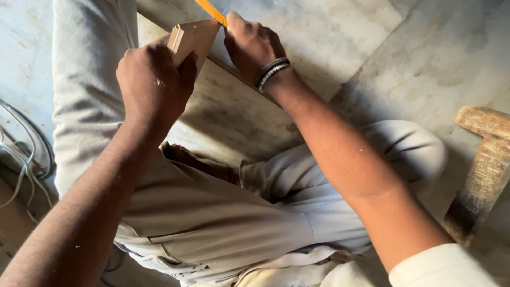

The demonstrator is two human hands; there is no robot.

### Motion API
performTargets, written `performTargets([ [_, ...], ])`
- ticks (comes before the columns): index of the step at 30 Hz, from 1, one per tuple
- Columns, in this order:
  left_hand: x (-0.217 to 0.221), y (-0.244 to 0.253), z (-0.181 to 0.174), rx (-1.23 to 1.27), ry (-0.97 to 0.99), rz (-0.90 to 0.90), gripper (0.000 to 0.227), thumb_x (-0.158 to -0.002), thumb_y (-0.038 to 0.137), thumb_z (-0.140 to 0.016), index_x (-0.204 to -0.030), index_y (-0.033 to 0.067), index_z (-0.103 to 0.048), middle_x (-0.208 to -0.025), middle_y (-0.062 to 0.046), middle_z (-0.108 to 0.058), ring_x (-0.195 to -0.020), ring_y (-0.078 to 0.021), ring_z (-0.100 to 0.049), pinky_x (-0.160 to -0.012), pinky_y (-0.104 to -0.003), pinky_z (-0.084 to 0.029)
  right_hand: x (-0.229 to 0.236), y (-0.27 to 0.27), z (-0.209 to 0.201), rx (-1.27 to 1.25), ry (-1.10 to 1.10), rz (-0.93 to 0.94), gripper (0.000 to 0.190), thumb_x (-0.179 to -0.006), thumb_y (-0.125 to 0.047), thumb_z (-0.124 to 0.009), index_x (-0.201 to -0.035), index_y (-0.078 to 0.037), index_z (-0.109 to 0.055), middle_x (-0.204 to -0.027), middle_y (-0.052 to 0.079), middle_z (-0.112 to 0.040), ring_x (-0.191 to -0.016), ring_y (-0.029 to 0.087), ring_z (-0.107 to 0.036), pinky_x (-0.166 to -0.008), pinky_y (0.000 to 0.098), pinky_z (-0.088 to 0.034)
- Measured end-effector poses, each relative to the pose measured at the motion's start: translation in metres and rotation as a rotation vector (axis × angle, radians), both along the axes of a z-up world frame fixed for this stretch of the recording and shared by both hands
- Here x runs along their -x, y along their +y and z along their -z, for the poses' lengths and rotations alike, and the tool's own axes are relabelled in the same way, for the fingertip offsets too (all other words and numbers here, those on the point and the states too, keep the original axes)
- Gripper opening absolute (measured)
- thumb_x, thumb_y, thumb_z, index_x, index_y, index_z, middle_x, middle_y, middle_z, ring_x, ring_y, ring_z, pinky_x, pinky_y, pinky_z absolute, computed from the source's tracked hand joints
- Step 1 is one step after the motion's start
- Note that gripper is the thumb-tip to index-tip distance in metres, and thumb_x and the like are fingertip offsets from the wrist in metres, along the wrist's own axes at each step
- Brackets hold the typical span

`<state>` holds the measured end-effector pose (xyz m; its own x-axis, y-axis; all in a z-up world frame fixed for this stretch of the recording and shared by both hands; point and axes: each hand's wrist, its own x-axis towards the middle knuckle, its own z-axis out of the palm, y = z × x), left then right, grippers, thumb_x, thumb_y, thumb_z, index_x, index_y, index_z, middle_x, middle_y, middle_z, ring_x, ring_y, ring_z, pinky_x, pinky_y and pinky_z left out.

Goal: The person sits on the floor and uses a metal file to smooth the edges of a rectangular wooden block. They repeatedly rub the file along the edges and corners, occasionally turning the block to work on different sides.

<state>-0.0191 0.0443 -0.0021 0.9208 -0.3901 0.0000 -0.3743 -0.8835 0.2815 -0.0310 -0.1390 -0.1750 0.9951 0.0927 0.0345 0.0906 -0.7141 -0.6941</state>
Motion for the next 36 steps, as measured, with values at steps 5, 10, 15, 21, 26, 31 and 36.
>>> performTargets([
  [5, 0.001, -0.001, 0.0, 0.039, -0.003, -0.004, 0.019, -0.094, 0.021, -0.077, -0.09, 0.0033, -0.074, -0.07, -0.017, -0.068, -0.063, -0.0382, -0.068, -0.061, -0.045, -0.055, 0.037, -0.02, 0.008, 0.127, 0.182, -0.056, 0.017, -0.109, -0.023, -0.055, -0.097, -0.01, -0.056, -0.068, 0.018, -0.065, -0.061, 0.04, -0.065, -0.059, 0.0505, -0.054],
  [10, -0.001, 0.0, 0.003, 0.01, 0.011, 0.026, 0.018, -0.097, 0.022, -0.078, -0.092, 0.0046, -0.073, -0.072, -0.015, -0.07, -0.063, -0.0351, -0.069, -0.06, -0.043, -0.055, 0.047, -0.024, -0.002, 0.353, -0.457, -0.09, 0.009, -0.096, -0.014, -0.052, -0.101, -0.009, -0.057, -0.102, 0.021, -0.079, -0.068, 0.037, -0.069, -0.054, 0.0483, -0.053],
  [15, -0.004, 0.004, 0.005, 0.027, 0.0, 0.05, 0.02, -0.102, 0.024, -0.077, -0.097, 0.0051, -0.076, -0.074, -0.012, -0.073, -0.061, -0.0257, -0.072, -0.06, -0.038, -0.058, 0.007, -0.008, 0.002, 0.055, -0.076, -0.019, 0.011, -0.098, -0.019, -0.057, -0.104, -0.009, -0.059, -0.085, 0.02, -0.071, -0.067, 0.041, -0.066, -0.06, 0.0513, -0.055],
  [21, -0.003, 0.007, 0.016, 0.001, 0.008, 0.032, 0.022, -0.103, 0.025, -0.075, -0.105, 0.0029, -0.078, -0.074, -0.012, -0.074, -0.057, -0.0218, -0.073, -0.054, -0.035, -0.058, 0.062, -0.026, 0.001, 0.133, 0.044, 0.013, 0.012, -0.1, -0.017, -0.059, -0.11, -0.011, -0.059, -0.083, 0.021, -0.071, -0.068, 0.043, -0.066, -0.061, 0.0551, -0.053],
  [26, -0.003, 0.007, 0.014, -0.014, 0.017, 0.065, 0.021, -0.103, 0.025, -0.073, -0.101, 0.0048, -0.078, -0.078, -0.013, -0.075, -0.061, -0.0253, -0.072, -0.059, -0.037, -0.058, 0.009, -0.011, 0.014, 0.096, -0.162, -0.062, 0.018, -0.099, -0.013, -0.057, -0.115, -0.006, -0.055, -0.08, 0.02, -0.069, -0.073, 0.043, -0.067, -0.063, 0.0524, -0.054],
  [31, 0.001, 0.005, 0.012, 0.061, 0.004, 0.082, 0.015, -0.101, 0.021, -0.07, -0.096, 0.0069, -0.072, -0.075, -0.012, -0.071, -0.06, -0.0271, -0.071, -0.059, -0.04, -0.057, 0.0, -0.008, 0.009, -0.058, -0.086, -0.03, 0.007, -0.103, -0.016, -0.058, -0.103, -0.01, -0.054, -0.081, 0.021, -0.068, -0.077, 0.045, -0.066, -0.063, 0.0527, -0.053],
  [36, 0.01, -0.005, 0.013, 0.025, -0.003, 0.076, 0.018, -0.1, 0.019, -0.07, -0.086, 0.009, -0.066, -0.064, -0.011, -0.065, -0.058, -0.0332, -0.066, -0.054, -0.045, -0.053, 0.051, -0.035, 0.0, 0.155, -0.239, -0.105, 0.004, -0.1, -0.01, -0.055, -0.1, -0.01, -0.059, -0.085, 0.021, -0.07, -0.071, 0.043, -0.066, -0.064, 0.0534, -0.053],
])
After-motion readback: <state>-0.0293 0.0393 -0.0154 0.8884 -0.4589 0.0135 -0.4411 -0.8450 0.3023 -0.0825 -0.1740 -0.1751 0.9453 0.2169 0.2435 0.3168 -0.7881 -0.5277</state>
